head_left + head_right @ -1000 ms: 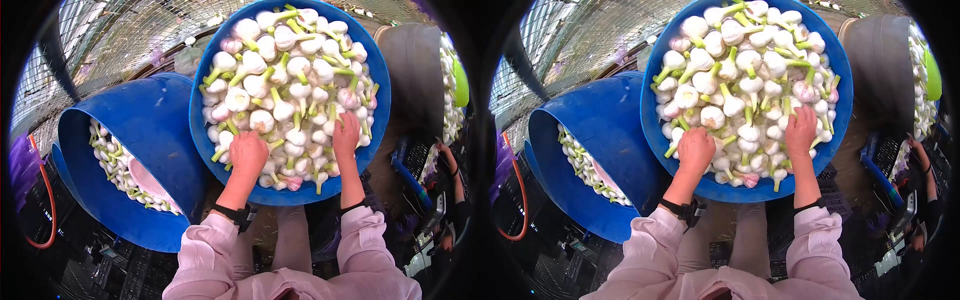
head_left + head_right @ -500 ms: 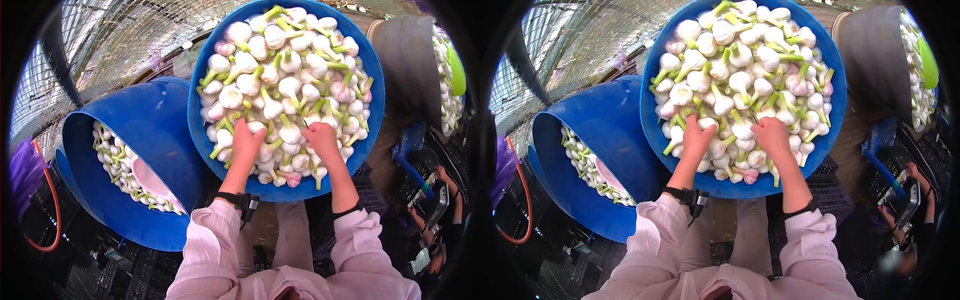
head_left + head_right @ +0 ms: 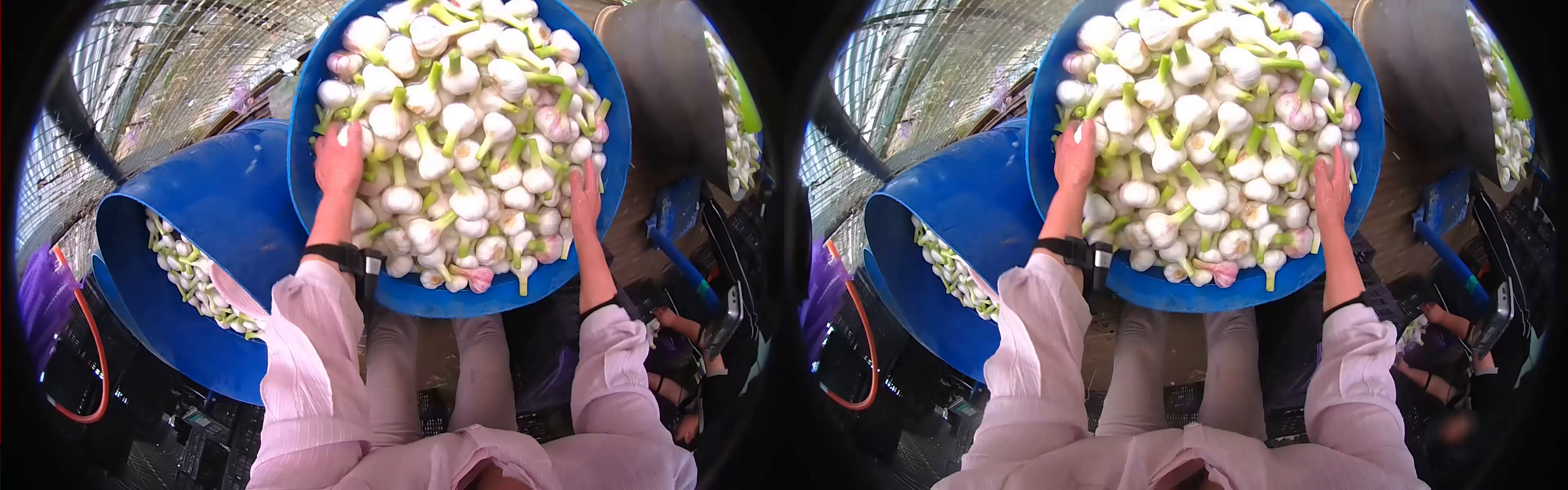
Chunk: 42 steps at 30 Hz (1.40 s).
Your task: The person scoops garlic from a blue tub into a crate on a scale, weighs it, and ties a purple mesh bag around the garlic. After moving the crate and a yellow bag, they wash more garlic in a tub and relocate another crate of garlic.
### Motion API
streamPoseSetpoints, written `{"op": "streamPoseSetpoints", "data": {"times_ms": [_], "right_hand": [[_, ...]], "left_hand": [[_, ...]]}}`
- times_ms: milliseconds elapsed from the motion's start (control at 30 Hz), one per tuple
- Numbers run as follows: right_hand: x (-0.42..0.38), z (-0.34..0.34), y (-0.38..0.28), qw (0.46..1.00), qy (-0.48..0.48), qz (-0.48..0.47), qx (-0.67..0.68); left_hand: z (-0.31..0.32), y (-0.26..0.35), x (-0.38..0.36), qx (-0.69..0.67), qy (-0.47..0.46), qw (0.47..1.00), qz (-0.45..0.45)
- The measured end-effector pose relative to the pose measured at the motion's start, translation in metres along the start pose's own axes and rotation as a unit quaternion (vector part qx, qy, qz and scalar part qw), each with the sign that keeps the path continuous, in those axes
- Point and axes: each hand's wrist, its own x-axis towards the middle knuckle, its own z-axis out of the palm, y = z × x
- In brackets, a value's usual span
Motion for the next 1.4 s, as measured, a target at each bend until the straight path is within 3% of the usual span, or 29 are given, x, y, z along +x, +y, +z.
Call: {"op": "streamPoseSetpoints", "data": {"times_ms": [33, 100, 133, 200, 233, 300, 333, 400, 433, 500, 533, 567, 600, 667, 700, 733, 767, 800, 833, 867, 1000, 1067, 1100, 1133, 1233, 1267, 1300, 1333, 1400], "right_hand": [[0.004, 0.013, 0.001, 0.999, -0.002, 0.040, 0.030], [0.022, 0.048, -0.003, 0.988, 0.012, 0.122, 0.097], [0.032, 0.065, -0.005, 0.978, 0.008, 0.158, 0.139], [0.043, 0.095, -0.010, 0.942, -0.039, 0.224, 0.247], [0.046, 0.107, -0.013, 0.913, -0.075, 0.256, 0.309], [0.047, 0.125, -0.021, 0.841, -0.165, 0.310, 0.412], [0.042, 0.126, -0.027, 0.810, -0.207, 0.329, 0.440], [0.026, 0.119, -0.044, 0.762, -0.268, 0.350, 0.474], [0.014, 0.110, -0.056, 0.743, -0.293, 0.354, 0.485], [-0.011, 0.082, -0.082, 0.715, -0.332, 0.352, 0.504], [-0.024, 0.063, -0.094, 0.710, -0.348, 0.340, 0.509], [-0.031, 0.042, -0.105, 0.720, -0.358, 0.312, 0.506], [-0.036, 0.018, -0.113, 0.747, -0.360, 0.260, 0.494], [-0.028, -0.029, -0.113, 0.846, -0.319, 0.083, 0.419], [-0.012, -0.045, -0.111, 0.894, -0.277, 0.040, 0.350], [0.006, -0.057, -0.109, 0.932, -0.234, 0.001, 0.276], [0.027, -0.062, -0.108, 0.972, -0.167, -0.084, 0.145], [0.052, -0.059, -0.105, 0.981, -0.096, -0.166, 0.011], [0.080, -0.045, -0.095, 0.981, -0.106, -0.145, 0.074], [0.102, -0.025, -0.084, 0.976, -0.115, -0.122, 0.138], [0.129, 0.049, -0.079, 0.980, -0.100, 0.082, 0.148], [0.129, 0.074, -0.074, 0.949, -0.145, 0.174, 0.219], [0.128, 0.090, -0.065, 0.940, -0.188, 0.164, 0.232], [0.123, 0.106, -0.048, 0.929, -0.235, 0.155, 0.241], [0.104, 0.091, -0.050, 0.927, -0.332, 0.059, 0.163], [0.093, 0.079, -0.061, 0.926, -0.357, 0.011, 0.120], [0.078, 0.062, -0.074, 0.928, -0.346, 0.037, 0.131], [0.059, 0.044, -0.081, 0.929, -0.336, 0.065, 0.140], [0.022, 0.012, -0.084, 0.934, -0.299, 0.015, 0.194]], "left_hand": [[-0.002, 0.002, 0.006, -0.018, -0.035, 0.998, -0.052], [0.028, -0.022, 0.029, -0.043, -0.024, 0.998, -0.040], [0.039, -0.027, 0.027, -0.172, -0.072, 0.978, -0.089], [0.061, -0.032, 0.029, -0.423, -0.159, 0.875, -0.172], [0.071, -0.029, 0.031, -0.438, -0.176, 0.856, -0.213], [0.067, -0.009, 0.006, -0.384, -0.193, 0.869, -0.244], [0.068, -0.007, 0.000, -0.416, -0.240, 0.843, -0.242], [0.062, 0.006, -0.005, -0.478, -0.332, 0.782, -0.225], [0.049, 0.021, -0.022, -0.523, -0.327, 0.775, -0.138], [0.050, 0.025, -0.038, -0.532, -0.271, 0.799, -0.076], [0.023, 0.041, -0.056, -0.454, -0.293, 0.828, -0.151], [-0.006, 0.062, -0.072, -0.372, -0.311, 0.846, -0.220], [-0.021, 0.070, -0.081, -0.421, -0.310, 0.833, -0.180], [-0.026, 0.068, -0.067, -0.402, -0.188, 0.896, -0.028], [-0.027, 0.065, -0.060, -0.387, -0.124, 0.913, 0.047], [-0.041, 0.078, -0.046, -0.316, -0.120, 0.938, 0.076], [-0.037, 0.087, -0.032, -0.181, -0.004, 0.976, 0.124], [-0.031, 0.083, -0.012, -0.067, 0.063, 0.970, 0.227], [-0.015, 0.081, 0.008, 0.060, 0.085, 0.968, 0.227], [-0.001, 0.080, 0.021, 0.031, 0.042, 0.977, 0.206], [0.030, 0.069, 0.047, 0.008, -0.119, 0.983, 0.142], [0.046, 0.054, 0.052, -0.011, -0.122, 0.987, 0.108], [0.053, 0.043, 0.057, -0.021, -0.120, 0.988, 0.090], [0.076, 0.010, 0.087, 0.086, -0.217, 0.967, 0.101], [0.028, 0.022, 0.030, -0.031, -0.298, 0.947, 0.113], [0.029, 0.010, 0.027, -0.070, -0.284, 0.949, 0.116], [0.036, -0.008, 0.026, -0.111, -0.270, 0.949, 0.117], [0.037, -0.017, 0.022, -0.043, -0.241, 0.963, 0.114], [0.011, 0.006, -0.012, -0.155, -0.252, 0.955, 0.015]]}}
